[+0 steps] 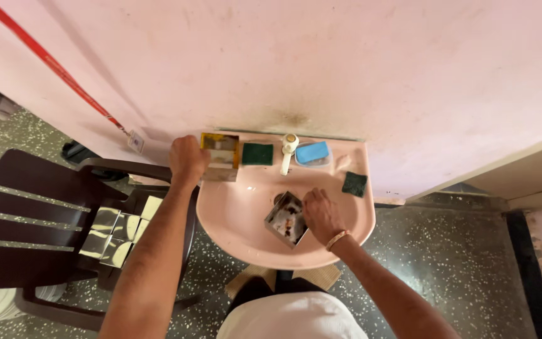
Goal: The person scrubs a small metal container with a green sponge under running water in a pink sink, rinses it, and places it on a nearby chair. The person repeats this process with a second container.
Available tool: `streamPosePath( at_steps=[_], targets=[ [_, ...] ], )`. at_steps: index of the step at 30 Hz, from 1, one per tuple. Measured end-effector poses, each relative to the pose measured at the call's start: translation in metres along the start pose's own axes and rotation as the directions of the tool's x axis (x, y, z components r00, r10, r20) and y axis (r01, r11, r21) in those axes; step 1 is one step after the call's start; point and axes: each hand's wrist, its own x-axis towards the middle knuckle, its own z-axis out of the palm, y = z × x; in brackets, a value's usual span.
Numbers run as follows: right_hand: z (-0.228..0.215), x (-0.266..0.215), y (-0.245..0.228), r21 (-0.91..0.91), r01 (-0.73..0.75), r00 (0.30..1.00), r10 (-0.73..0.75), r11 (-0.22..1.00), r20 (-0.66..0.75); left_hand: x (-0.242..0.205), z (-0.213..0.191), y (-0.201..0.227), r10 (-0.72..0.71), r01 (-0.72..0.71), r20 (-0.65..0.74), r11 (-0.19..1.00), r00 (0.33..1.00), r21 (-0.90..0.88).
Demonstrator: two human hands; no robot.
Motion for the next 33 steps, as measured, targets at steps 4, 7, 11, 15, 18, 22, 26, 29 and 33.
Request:
streamPosePath(
  at_steps=[4,7,11,15,18,22,26,29,33],
  targets=[
    [0.025,-0.002,0.014,0.088,0.014,1.000,-0.013,0.996,-0.007,0.012,0.027,-0.017,-0.020,0.020,0.004,1.000,1.000,0.017],
    [0.037,0.018,0.024,0.122,-0.032,0.998,0.037,0.992,-0.042,0.037,0.037,-0.020,0.036,-0.032,-0.080,0.998,0.996,0.051],
    [0.061,0.017,0.030,0.182,-0.151,0.988,0.154,0.972,-0.004,0.046,0.053,-0.025,0.012,-0.013,-0.023,0.999,1.000,-0.032],
    [0.083,0.029,0.027,0.161,-0.234,0.970,0.241,0.959,-0.021,0.056,0.049,-0.020,0.088,-0.090,-0.017,0.990,0.996,-0.109],
    [0.095,0.035,0.023,0.174,-0.266,0.959,0.279,0.948,-0.052,0.055,0.046,-0.019,0.162,-0.169,-0.056,0.975,0.985,-0.146],
    [0.105,0.047,0.023,0.135,-0.364,0.932,0.358,0.922,0.062,0.056,0.042,-0.018,0.140,-0.135,0.023,0.976,0.990,-0.170],
    [0.114,0.053,0.025,0.122,-0.414,0.909,0.402,0.902,0.112,0.056,0.042,-0.022,0.095,-0.068,0.087,0.958,0.992,-0.279],
    [0.117,0.057,0.022,0.119,-0.403,0.914,0.393,0.908,0.096,0.056,0.040,-0.025,0.133,-0.116,0.044,0.953,0.990,-0.282],
    [0.121,0.057,0.020,0.147,-0.407,0.914,0.401,0.902,0.065,0.049,0.038,-0.029,0.105,-0.095,0.016,0.949,0.994,-0.300]
  ],
)
